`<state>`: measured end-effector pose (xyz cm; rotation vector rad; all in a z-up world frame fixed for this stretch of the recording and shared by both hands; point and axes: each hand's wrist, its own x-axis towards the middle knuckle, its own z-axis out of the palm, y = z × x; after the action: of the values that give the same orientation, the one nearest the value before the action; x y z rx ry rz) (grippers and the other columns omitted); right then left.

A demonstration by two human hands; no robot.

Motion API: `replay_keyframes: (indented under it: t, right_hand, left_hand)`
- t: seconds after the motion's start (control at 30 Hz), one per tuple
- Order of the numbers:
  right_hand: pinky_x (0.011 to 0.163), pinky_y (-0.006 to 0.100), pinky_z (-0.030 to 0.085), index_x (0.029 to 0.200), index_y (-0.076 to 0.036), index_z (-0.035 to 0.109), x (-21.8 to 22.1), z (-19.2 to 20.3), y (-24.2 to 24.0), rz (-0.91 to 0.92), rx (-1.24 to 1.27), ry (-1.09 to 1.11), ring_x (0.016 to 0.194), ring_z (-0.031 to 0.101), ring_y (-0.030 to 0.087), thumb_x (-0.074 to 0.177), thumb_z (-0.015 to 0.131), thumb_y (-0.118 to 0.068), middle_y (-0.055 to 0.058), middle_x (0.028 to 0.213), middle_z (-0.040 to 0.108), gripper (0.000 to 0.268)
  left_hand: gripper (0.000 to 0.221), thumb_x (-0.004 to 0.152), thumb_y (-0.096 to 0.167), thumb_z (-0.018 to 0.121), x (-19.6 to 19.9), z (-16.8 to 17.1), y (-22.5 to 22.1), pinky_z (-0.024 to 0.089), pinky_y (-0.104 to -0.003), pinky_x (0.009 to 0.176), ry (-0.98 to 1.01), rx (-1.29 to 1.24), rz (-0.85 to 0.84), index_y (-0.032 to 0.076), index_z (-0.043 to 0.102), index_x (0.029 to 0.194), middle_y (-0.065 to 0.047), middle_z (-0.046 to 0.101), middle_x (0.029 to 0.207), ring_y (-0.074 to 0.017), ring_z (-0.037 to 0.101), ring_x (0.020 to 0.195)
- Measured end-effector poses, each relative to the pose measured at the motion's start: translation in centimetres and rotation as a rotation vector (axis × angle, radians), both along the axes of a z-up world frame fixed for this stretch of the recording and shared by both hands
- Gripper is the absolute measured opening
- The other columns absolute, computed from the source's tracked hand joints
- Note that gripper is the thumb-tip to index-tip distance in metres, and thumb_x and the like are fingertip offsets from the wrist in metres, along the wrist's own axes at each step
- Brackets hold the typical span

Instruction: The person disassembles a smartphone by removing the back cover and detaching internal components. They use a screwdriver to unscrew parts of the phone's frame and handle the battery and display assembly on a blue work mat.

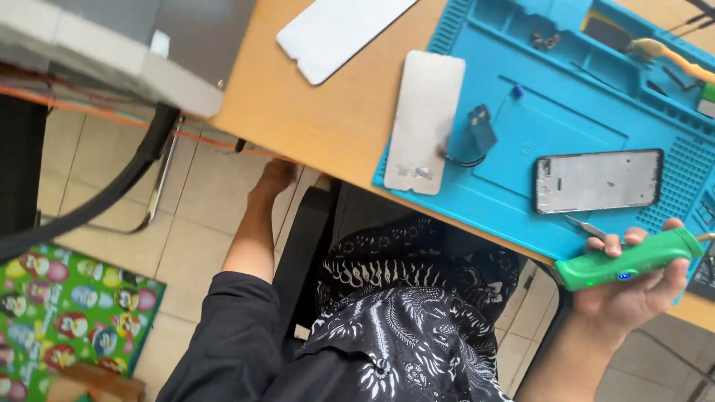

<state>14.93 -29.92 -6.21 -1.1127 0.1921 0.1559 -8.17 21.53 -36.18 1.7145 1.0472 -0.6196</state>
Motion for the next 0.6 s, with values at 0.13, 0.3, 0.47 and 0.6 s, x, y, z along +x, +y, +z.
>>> replay_keyframes:
  t: [0.13,0.3,0.47,0.6]
  right_hand:
    - [0.086,0.032,0.056,0.147,-0.025,0.055,-0.3,-0.5,-0.4,-0.017,0.052,-0.007,0.079,0.061,0.013,0.096,0.072,-0.047,0.000,0.106,0.068,0.058]
    - [0.085,0.034,0.059,0.150,-0.025,0.052,-0.2,-0.8,-0.6,-0.004,0.069,-0.028,0.079,0.063,0.014,0.098,0.072,-0.047,0.000,0.106,0.069,0.060]
    - [0.084,0.036,0.056,0.150,-0.025,0.049,0.0,-1.1,-1.2,0.057,0.101,-0.042,0.077,0.058,0.016,0.099,0.068,-0.046,0.000,0.104,0.068,0.058]
    - [0.084,0.039,0.060,0.151,-0.022,0.048,0.6,-1.9,-2.1,0.096,0.132,-0.036,0.076,0.060,0.018,0.099,0.066,-0.045,0.004,0.101,0.068,0.059]
  left_hand:
    - [0.024,0.093,0.017,0.053,2.2,3.8,-0.5,0.056,-0.035,0.073,0.106,0.040,-0.131,0.007,0.072,0.106,-0.011,0.074,0.091,-0.0216,0.070,0.078]
    - [0.035,0.098,0.032,0.049,2.6,14.1,-2.4,0.054,-0.039,0.083,0.257,0.095,-0.230,0.015,0.069,0.121,-0.009,0.074,0.110,-0.0270,0.069,0.097]
    - [0.047,0.102,0.048,0.046,3.0,26.1,-4.8,0.051,-0.043,0.093,0.393,0.151,-0.296,0.023,0.067,0.137,-0.007,0.073,0.129,-0.0324,0.068,0.117]
    - [0.063,0.103,0.053,0.025,2.0,34.3,-4.8,0.048,-0.042,0.088,0.346,0.343,-0.156,0.020,0.076,0.120,0.001,0.084,0.093,-0.0278,0.071,0.109]
